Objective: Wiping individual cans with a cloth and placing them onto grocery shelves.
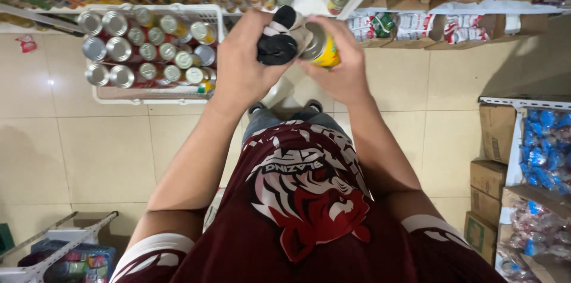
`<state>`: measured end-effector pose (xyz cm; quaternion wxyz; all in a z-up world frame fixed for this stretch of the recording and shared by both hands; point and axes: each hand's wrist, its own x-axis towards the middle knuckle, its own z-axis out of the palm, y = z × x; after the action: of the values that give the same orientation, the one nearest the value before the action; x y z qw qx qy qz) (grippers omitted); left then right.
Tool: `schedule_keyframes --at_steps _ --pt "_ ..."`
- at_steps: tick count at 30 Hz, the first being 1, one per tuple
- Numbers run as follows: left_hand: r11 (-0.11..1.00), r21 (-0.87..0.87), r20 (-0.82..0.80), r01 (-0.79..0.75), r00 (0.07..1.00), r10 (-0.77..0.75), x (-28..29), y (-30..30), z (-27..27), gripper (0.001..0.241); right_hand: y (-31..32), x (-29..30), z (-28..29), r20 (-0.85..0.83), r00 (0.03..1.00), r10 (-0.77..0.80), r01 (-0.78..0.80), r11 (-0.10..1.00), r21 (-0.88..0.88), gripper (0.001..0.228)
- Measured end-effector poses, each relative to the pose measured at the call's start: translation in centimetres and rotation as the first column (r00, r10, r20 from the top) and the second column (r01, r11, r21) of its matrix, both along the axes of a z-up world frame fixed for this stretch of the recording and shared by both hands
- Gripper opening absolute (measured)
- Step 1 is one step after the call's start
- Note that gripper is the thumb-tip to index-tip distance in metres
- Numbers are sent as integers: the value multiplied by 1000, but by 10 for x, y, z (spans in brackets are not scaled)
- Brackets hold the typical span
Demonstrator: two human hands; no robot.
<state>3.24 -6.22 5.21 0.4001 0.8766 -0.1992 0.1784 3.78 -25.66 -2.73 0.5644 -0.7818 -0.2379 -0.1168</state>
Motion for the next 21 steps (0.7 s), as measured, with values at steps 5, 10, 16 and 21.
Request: schedule_keyframes --at_steps 5,10,16,21 --pt "872 -474 -170 -124 984 48 -6 52 -31 24 49 7 -12 -549 719 425 342 472 813 50" --pt "846 -508 -19 -161 984 176 -31 68 -38 40 108 -2 -3 -296 595 747 379 65 923 45" --pt "976 -217 257 -27 963 84 -45 86 -57 40 155 -14 6 -183 449 875 360 11 933 75" --pt "996 -70 304 59 952 -35 -45 101 -54 36 169 -21 -12 -98 419 903 362 -67 930 70"
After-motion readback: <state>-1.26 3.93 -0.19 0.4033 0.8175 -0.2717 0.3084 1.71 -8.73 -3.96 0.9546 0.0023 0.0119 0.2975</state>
